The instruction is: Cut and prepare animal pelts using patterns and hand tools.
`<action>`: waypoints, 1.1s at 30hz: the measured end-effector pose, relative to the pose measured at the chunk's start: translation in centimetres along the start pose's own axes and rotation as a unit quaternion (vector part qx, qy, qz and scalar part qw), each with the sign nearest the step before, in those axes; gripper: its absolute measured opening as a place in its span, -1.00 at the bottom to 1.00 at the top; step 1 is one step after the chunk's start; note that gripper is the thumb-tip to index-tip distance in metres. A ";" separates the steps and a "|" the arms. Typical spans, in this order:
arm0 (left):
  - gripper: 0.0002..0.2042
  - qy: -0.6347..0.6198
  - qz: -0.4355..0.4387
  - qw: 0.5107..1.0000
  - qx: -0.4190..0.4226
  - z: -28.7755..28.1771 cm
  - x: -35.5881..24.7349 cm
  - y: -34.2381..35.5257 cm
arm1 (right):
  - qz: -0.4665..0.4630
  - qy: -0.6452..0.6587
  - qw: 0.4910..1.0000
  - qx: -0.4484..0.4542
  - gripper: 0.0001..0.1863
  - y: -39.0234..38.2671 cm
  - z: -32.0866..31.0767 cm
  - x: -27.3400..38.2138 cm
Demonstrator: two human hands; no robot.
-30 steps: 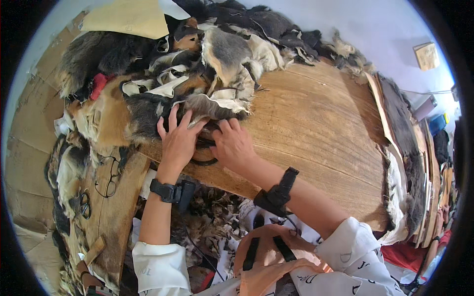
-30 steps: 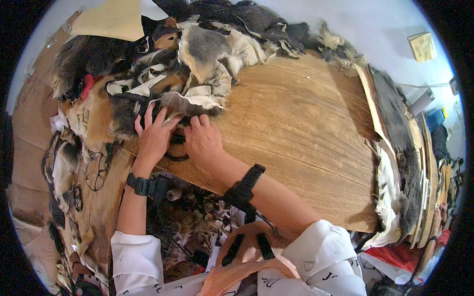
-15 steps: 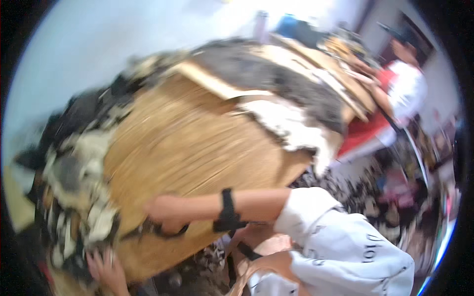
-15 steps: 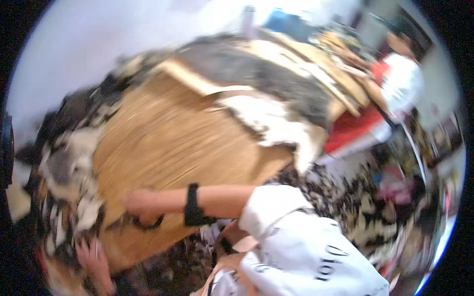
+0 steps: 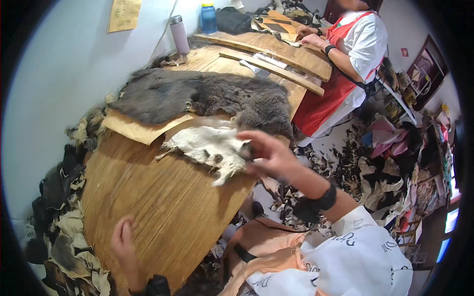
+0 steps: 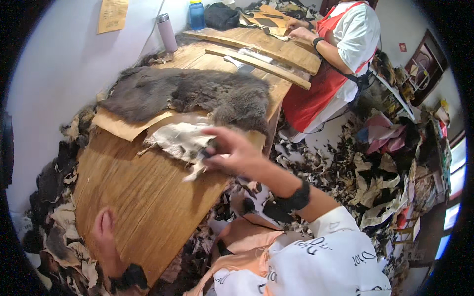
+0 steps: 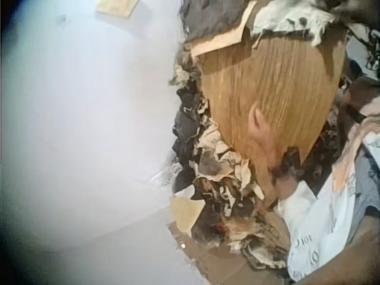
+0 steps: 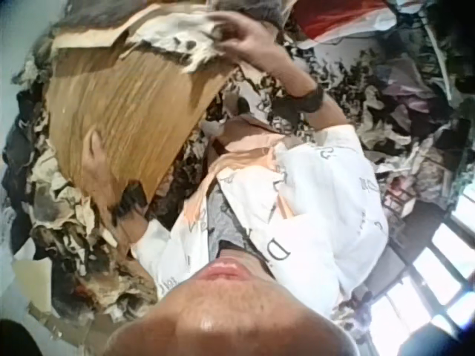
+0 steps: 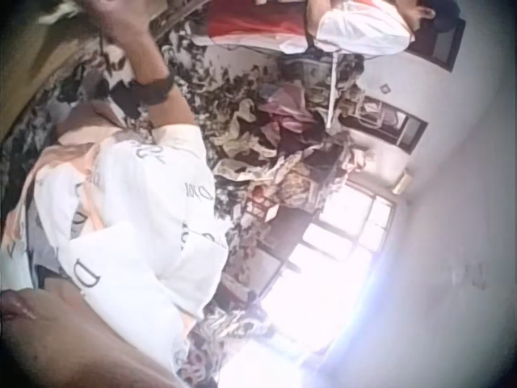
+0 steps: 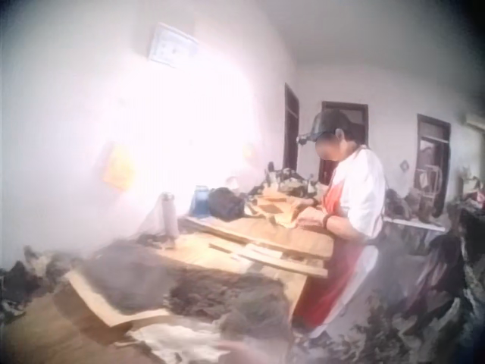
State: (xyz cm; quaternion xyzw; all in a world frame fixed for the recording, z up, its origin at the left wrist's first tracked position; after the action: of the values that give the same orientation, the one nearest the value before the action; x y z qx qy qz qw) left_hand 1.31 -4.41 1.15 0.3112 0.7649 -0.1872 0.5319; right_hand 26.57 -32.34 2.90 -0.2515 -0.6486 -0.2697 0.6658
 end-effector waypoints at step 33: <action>-0.89 -0.403 -0.254 0.810 0.342 38.2 -9.7 5.8 | 0.171 -0.277 0.942 -0.076 -0.58 -3.9 -12.7 0.1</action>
State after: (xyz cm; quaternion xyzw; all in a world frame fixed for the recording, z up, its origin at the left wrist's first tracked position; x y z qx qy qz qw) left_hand 34.22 -26.42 -3.43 0.1642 0.4206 -0.6739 0.5848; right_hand 33.17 -43.90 2.48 -0.4733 -0.7323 -0.1196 0.4748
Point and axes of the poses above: each hand's wrist, its own y-axis towards the middle knuckle, its own z-axis out of the palm, x = y × z, the point moved 4 cm from there along y, towards the middle knuckle, and after that the axes turned 1 degree about -z, right-handed, at the moved point
